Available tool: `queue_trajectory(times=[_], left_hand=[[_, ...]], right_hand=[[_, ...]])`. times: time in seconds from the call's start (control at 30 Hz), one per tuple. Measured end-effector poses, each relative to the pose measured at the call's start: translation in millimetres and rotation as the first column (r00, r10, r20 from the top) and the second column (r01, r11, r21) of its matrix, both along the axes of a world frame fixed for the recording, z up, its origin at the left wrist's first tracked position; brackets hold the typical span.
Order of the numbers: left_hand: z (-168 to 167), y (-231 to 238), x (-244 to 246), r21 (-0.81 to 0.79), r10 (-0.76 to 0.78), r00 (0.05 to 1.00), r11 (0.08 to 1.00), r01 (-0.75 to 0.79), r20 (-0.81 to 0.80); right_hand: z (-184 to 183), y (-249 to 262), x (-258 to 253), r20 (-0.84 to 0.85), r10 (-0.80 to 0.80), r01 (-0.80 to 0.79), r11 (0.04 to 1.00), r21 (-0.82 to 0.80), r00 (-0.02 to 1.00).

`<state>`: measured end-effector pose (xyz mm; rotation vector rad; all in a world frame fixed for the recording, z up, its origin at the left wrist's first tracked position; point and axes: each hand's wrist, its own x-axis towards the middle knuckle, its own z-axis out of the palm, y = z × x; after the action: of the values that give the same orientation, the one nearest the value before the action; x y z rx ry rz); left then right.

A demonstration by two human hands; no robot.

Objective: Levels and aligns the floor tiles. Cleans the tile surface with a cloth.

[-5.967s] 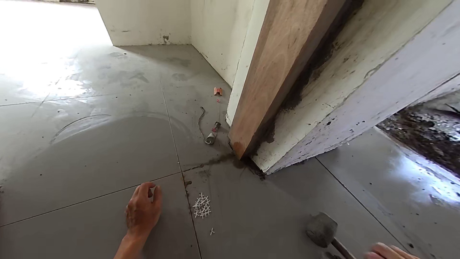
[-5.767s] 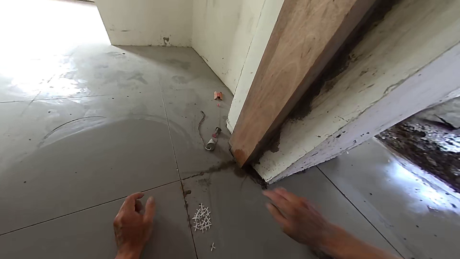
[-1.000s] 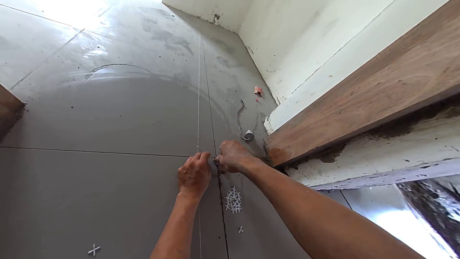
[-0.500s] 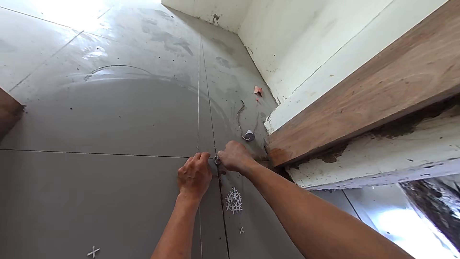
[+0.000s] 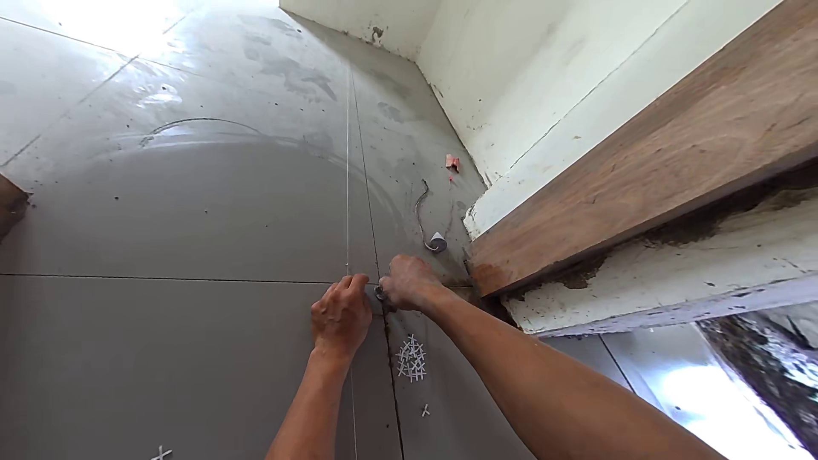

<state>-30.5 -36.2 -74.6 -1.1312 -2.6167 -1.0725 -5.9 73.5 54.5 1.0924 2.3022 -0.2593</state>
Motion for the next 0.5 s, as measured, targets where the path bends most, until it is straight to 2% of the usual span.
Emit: queue_trajectory(times=[0.13, 0.23, 0.3, 0.37, 0.5], left_hand=[[0, 0, 0, -0.016, -0.002, 1.0, 1.0, 0.003, 0.008], [2, 0, -1, -0.024, -0.011, 1.0, 1.0, 0.011, 0.009], [2, 0, -1, -0.025, -0.023, 1.0, 0.999, 0.023, -0.008], [4, 1, 0, -0.058, -0.039, 0.999, 0.998, 0.038, -0.021], [12, 6, 1, -0.196, -0.065, 0.998, 0.978, 0.066, 0.011]], right_hand=[[-11, 12, 12, -0.044, 0.308, -0.304, 0.949, 0.08, 0.95], [-12, 26, 20, -0.056, 0.56, -0.551, 0.825, 0.125, 0.826], [-10, 33, 23, -0.023, 0.665, -0.654, 0.74, 0.158, 0.747], [-8, 35, 25, 0.005, 0.689, -0.676, 0.71, 0.197, 0.725], [-10, 25, 34, -0.022, 0.631, -0.601, 0.748, 0.283, 0.775]])
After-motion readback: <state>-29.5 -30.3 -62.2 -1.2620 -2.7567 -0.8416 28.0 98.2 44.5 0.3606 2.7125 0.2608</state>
